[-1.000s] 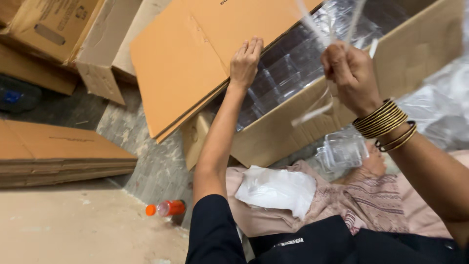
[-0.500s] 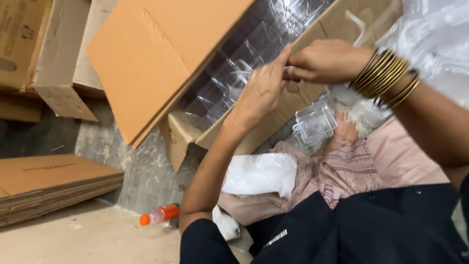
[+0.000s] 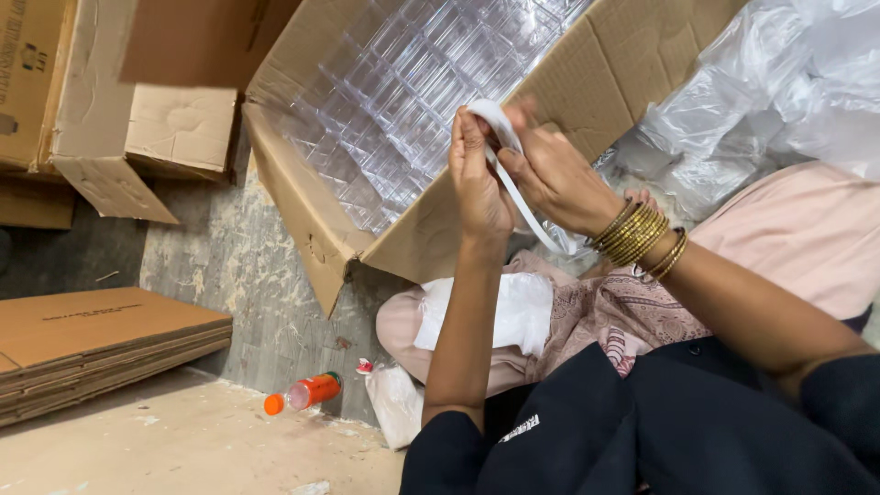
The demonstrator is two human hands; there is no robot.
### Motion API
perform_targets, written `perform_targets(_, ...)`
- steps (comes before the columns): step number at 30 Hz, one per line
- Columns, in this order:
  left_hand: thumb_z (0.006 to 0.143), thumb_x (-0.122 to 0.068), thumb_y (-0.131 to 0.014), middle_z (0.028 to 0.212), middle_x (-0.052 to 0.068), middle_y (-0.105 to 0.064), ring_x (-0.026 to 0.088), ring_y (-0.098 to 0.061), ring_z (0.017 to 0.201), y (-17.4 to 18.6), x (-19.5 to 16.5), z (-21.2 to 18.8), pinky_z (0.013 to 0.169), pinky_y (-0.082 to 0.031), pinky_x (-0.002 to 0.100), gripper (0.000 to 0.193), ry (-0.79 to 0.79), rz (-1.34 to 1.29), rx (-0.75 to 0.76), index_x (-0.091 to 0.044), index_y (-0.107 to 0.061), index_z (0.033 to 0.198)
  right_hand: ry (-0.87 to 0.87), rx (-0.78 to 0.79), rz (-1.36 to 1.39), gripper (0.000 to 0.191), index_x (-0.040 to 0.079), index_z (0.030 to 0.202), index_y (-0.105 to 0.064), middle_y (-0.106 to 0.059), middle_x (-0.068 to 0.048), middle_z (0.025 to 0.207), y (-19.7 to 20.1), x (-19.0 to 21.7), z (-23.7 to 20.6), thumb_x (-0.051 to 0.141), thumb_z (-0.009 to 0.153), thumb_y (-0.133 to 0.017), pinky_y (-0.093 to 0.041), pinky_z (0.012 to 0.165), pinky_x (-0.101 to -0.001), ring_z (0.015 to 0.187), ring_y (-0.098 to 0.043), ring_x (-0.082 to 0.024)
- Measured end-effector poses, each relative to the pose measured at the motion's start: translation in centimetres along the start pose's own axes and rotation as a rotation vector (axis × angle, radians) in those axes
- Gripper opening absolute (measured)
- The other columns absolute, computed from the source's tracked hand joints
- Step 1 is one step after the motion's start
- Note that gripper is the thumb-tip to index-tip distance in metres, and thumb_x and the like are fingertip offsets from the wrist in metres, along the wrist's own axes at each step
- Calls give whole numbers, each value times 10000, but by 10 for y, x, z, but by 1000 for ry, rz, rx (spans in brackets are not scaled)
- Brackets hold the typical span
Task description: The person sits on the floor and packs clear plastic containers into white plastic bags one at a time, placing each filled bag onto a growing pile beside them. They occasionally reach into a cardboard box to retrieve more containers and handle white straps or ties on the bags.
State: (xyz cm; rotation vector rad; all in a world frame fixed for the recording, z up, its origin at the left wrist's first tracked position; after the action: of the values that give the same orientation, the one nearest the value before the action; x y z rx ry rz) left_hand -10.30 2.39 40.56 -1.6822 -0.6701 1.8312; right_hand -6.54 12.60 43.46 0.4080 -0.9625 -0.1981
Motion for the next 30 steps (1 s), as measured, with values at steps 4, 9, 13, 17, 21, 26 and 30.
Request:
perform_targets(4,1171,-198,-384,751,-3,-384,93,-413,612,-4,-17,-5,830,-500,283,184,-136,13,142,-65,-500,1117,-237,152,-19,745,-33,1158,-466,-594,-191,997,-16,-18,-14,643,888,-625,-468,863,-475,934,-611,-336)
perform_targets(9,1176,-171,-364,702,-16,-313,58,-266,507,-6,-19,-10,506,-275,241,170,-89,-142,166,-74,-500,1146,-37,297,-36,982,-50,1425,-465,-520,-261,1242,-16,-21,-13,652,804,-757,-384,1019,-505,1214,-486,-402)
perform_targets(13,1132,-104,-351,701,-5,-317,78,-275,515,0,-13,-14,512,-289,275,145,-106,-114,127,-86,-491,1168,-102,646,-74,698,3,1122,-603,-510,-175,1253,-35,-44,-30,622,839,-757,-445,1049,-431,1241,-489,-286)
perform_targets(17,1172,-159,-320,708,3,-309,88,-282,534,21,-12,-13,562,-309,269,194,-230,-70,93,-63,-488,1153,-195,764,451,538,36,1312,-524,-597,-34,1073,-51,-39,-42,434,957,-591,-514,830,-326,990,-580,-148)
perform_targets(21,1179,-76,-370,788,32,-476,109,-462,703,37,-23,-12,680,-404,270,145,-223,-57,101,-23,-497,1225,-525,847,417,370,108,1141,-680,-508,48,703,-53,-67,-53,365,1027,-438,-396,473,-253,535,-420,-103)
perform_targets(26,923,-41,-483,1429,203,-472,310,-400,1391,7,-83,-43,1210,-275,460,589,-323,905,203,-1,-373,1501,-669,890,338,338,101,1022,-661,-459,56,682,-26,-112,-59,357,1041,-441,-353,474,-266,553,-388,-79)
perform_targets(30,776,-60,-574,1639,159,-348,356,-167,1576,-37,-72,-78,1298,-38,530,835,-502,1880,544,-43,-309,1568,-601,969,280,359,69,973,-629,-458,46,675,-23,-125,-60,360,1052,-436,-386,498,-280,571,-419,-87)
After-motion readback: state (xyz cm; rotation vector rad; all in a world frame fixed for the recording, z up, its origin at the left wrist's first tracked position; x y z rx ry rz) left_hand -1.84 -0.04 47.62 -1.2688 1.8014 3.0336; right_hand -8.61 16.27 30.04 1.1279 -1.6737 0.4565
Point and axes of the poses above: each hand's wrist, its own z-axis towards the middle knuckle, its own y-axis out of the back of the hand, x = y × z, the point moved 7 cm from there along z, towards the middle knuckle
